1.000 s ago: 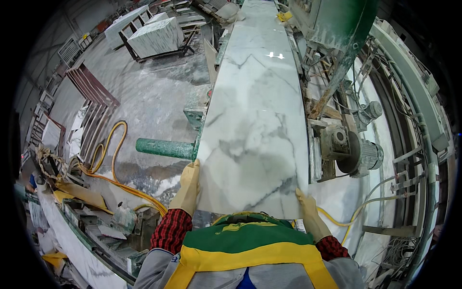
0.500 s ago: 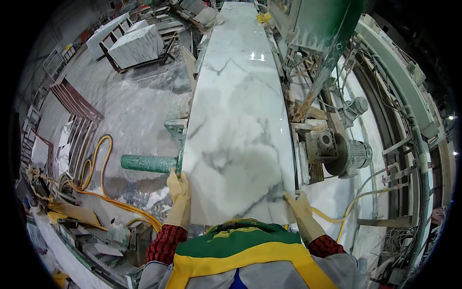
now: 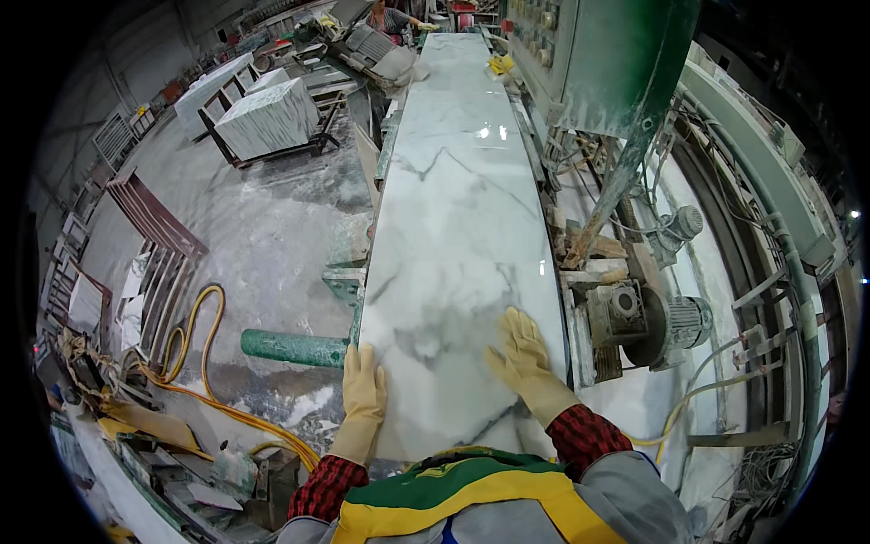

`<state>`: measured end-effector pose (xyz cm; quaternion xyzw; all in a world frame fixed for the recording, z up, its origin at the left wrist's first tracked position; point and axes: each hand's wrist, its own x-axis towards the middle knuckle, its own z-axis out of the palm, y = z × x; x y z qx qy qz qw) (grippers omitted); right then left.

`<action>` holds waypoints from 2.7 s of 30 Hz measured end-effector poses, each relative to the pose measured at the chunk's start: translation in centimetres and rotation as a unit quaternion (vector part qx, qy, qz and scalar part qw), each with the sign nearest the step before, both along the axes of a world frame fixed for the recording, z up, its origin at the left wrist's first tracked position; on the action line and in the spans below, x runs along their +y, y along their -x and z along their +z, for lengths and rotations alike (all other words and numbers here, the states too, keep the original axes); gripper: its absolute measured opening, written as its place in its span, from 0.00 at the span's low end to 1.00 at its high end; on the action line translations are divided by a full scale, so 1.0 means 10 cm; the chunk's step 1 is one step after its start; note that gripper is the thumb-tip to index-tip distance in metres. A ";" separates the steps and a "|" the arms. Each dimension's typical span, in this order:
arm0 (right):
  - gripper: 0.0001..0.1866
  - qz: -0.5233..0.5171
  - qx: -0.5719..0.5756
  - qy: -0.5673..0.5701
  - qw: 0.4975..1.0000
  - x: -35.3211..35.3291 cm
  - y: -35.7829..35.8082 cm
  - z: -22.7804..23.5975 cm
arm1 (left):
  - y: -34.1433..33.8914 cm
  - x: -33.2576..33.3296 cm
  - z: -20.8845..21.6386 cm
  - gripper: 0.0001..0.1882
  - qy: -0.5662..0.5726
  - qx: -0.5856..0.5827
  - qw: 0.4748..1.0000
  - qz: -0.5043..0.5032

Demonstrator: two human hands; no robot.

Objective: The person repeatedly places large marble slabs onto a conveyor belt and guides them through a polishing machine. They wear gloves and handle the slabs by hand, adjusting their position as they move along the rollers. The person also briefly operates a control panel to manage the machine's settings.

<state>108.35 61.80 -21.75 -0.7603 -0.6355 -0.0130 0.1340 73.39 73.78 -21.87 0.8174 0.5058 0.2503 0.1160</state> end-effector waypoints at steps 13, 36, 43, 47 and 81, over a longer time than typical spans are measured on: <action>0.42 0.009 -0.024 -0.056 0.998 0.40 -0.17 -0.10 | -0.06 0.09 0.11 0.39 0.027 0.106 0.992 -0.066; 0.44 0.030 0.012 -0.086 0.996 0.56 -0.28 -0.04 | -0.21 0.26 0.24 0.35 -0.025 0.164 0.970 -0.176; 0.42 0.044 0.015 -0.119 0.992 0.65 -0.34 -0.06 | -0.20 0.30 0.23 0.39 -0.018 0.157 0.970 -0.187; 0.41 0.046 0.006 -0.130 0.990 0.69 -0.40 -0.15 | -0.24 0.32 0.31 0.40 -0.009 0.149 0.970 -0.192; 0.40 0.054 0.019 -0.135 0.989 0.98 -0.52 0.07 | -0.38 0.52 0.28 0.39 -0.020 0.181 0.966 -0.183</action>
